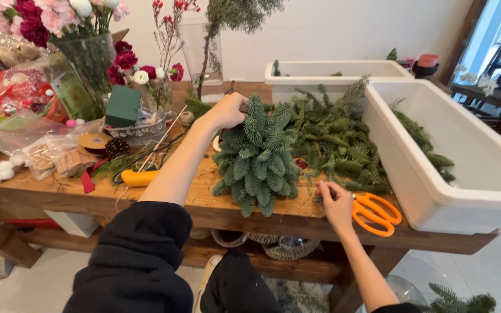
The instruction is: The person arranges artificial pine branches and red decorative elements into a small tree shape on a wooden table. They use orange-handled scissors to trim the branches and a hot glue gun to secure the arrangement.
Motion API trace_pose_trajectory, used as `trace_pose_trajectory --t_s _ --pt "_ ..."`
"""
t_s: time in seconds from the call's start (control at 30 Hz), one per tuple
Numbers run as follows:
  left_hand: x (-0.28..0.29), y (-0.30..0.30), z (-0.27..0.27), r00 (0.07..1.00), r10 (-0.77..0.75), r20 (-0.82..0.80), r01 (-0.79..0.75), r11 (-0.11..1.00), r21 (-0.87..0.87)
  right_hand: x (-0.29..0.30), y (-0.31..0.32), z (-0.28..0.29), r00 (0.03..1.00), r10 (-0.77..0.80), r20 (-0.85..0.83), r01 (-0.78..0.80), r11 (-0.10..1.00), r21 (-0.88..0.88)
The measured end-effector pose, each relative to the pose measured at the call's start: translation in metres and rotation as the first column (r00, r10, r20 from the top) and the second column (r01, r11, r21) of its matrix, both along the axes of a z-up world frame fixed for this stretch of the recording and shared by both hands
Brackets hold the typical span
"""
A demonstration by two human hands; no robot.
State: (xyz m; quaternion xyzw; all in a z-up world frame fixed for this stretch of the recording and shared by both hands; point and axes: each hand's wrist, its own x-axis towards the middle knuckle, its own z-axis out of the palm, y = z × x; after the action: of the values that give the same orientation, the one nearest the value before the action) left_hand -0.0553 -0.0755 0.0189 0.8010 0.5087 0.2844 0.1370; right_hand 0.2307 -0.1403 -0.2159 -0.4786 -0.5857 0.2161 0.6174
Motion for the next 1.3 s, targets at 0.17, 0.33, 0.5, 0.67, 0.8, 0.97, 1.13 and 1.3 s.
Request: trace_pose_trajectory --t_s 0.17,0.33,0.5,0.67,0.8,0.97,1.13,1.3 --pt "-0.032 -0.012 -0.019 0.994 0.091 0.058 -0.103 0.961 0.257 -0.001 -0.005 0.002 1.0 0.001 0.029 -0.001 1.0 0.006" --pt "-0.007 -0.09 -0.052 0.958 0.124 0.257 -0.214 0.908 0.36 -0.001 -0.005 0.003 0.999 0.003 0.054 -0.002 1.0 -0.018" --pt "0.026 -0.082 -0.091 0.969 0.198 -0.147 -0.062 0.772 0.633 -0.002 -0.007 0.006 0.997 0.021 0.069 -0.02 1.0 -0.015" --pt "0.024 -0.035 -0.109 0.939 0.343 -0.019 -0.234 0.679 0.696 -0.004 -0.01 0.011 0.998 0.01 0.058 -0.009 1.0 -0.01" --pt "0.028 -0.035 -0.106 0.93 0.363 0.05 -0.305 0.694 0.652 -0.005 -0.009 0.01 0.999 0.013 0.048 -0.01 0.999 -0.05" --pt "0.034 -0.059 -0.1 0.954 0.282 0.103 -0.289 0.773 0.565 -0.005 -0.006 0.007 0.999 0.014 0.034 -0.012 0.999 -0.053" --pt "0.034 -0.062 -0.103 0.957 0.27 0.108 -0.282 0.769 0.574 -0.004 -0.007 0.009 0.999 0.018 0.047 -0.016 0.999 -0.05" --pt "0.03 -0.05 -0.108 0.937 0.321 0.134 -0.333 0.712 0.618 -0.005 -0.006 0.007 1.0 0.018 0.023 -0.017 0.999 -0.04"
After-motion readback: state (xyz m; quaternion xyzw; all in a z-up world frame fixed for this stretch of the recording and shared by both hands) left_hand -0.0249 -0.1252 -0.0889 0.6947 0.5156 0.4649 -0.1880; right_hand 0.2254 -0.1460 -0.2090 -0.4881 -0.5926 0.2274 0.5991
